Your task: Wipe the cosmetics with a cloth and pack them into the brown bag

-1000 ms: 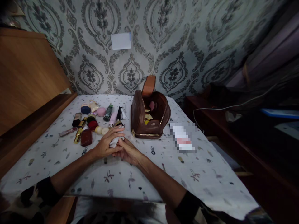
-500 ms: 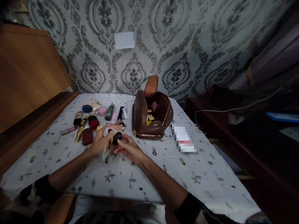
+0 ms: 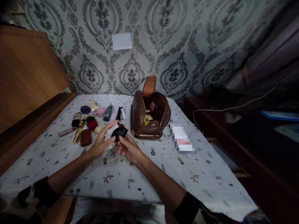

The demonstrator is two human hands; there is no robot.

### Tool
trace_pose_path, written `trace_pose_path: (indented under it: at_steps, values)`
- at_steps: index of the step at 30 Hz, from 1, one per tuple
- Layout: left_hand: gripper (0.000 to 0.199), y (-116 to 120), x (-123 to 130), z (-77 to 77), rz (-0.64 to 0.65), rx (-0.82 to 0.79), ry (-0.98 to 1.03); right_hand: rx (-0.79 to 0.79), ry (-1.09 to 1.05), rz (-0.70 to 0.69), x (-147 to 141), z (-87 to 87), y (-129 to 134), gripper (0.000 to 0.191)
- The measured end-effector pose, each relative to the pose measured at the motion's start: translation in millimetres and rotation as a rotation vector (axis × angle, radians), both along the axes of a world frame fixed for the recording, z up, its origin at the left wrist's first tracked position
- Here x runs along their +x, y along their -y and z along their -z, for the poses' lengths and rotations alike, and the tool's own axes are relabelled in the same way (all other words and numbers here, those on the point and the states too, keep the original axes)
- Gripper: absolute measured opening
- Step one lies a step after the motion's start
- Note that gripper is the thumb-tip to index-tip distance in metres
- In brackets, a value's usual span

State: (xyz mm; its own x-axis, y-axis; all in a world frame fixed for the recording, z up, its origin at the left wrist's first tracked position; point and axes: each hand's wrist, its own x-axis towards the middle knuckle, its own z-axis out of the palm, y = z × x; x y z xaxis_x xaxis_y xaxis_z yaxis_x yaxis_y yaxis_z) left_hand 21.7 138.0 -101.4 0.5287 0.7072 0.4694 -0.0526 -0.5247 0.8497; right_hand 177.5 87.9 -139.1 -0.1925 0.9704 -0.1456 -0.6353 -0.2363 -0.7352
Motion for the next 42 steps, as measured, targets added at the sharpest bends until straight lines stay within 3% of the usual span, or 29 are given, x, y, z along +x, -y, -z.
trace_pose_path:
  at_steps: [7, 10, 13, 16, 20, 25, 30, 33, 38, 42]
  values:
    - [0.04, -12, 3, 11.9, -0.236, 0.032, -0.061, -0.032, -0.008, 0.021, 3, -5.9, 1, 0.043]
    - [0.034, -16, 2, 17.4, -0.28, 0.119, -0.071, -0.032, -0.04, 0.045, 0, -7.6, 2, 0.044]
    - [0.035, -17, 0, 23.7, -0.232, 0.335, -0.092, -0.016, -0.083, 0.086, -4, -7.5, 1, 0.047]
    - [0.047, -13, -1, 26.9, -0.107, 0.568, -0.12, 0.014, -0.121, 0.138, -6, -6.6, 0, 0.045]
    - [0.058, -4, 2, 22.3, 0.071, 0.68, -0.192, 0.087, -0.106, 0.2, -4, -6.9, 1, 0.037]
    - [0.068, 2, 3, 14.8, 0.143, 0.606, -0.255, 0.119, -0.053, 0.086, -2, -7.7, 5, 0.036]
    - [0.061, -5, 1, 18.2, 0.146, 0.489, -0.239, 0.139, -0.059, -0.002, -2, -8.1, 7, 0.032]
    - [0.056, -10, 1, 20.3, 0.056, 0.335, -0.192, 0.163, -0.036, -0.019, -2, -9.6, 8, 0.03]
    - [0.05, -12, 4, 14.6, -0.096, -0.063, -0.114, 0.166, -0.063, 0.033, -2, -11.2, 6, 0.038]
    - [0.038, -11, 6, 9.8, -0.182, -0.081, -0.02, 0.063, -0.099, 0.129, 2, -9.8, 0, 0.037]
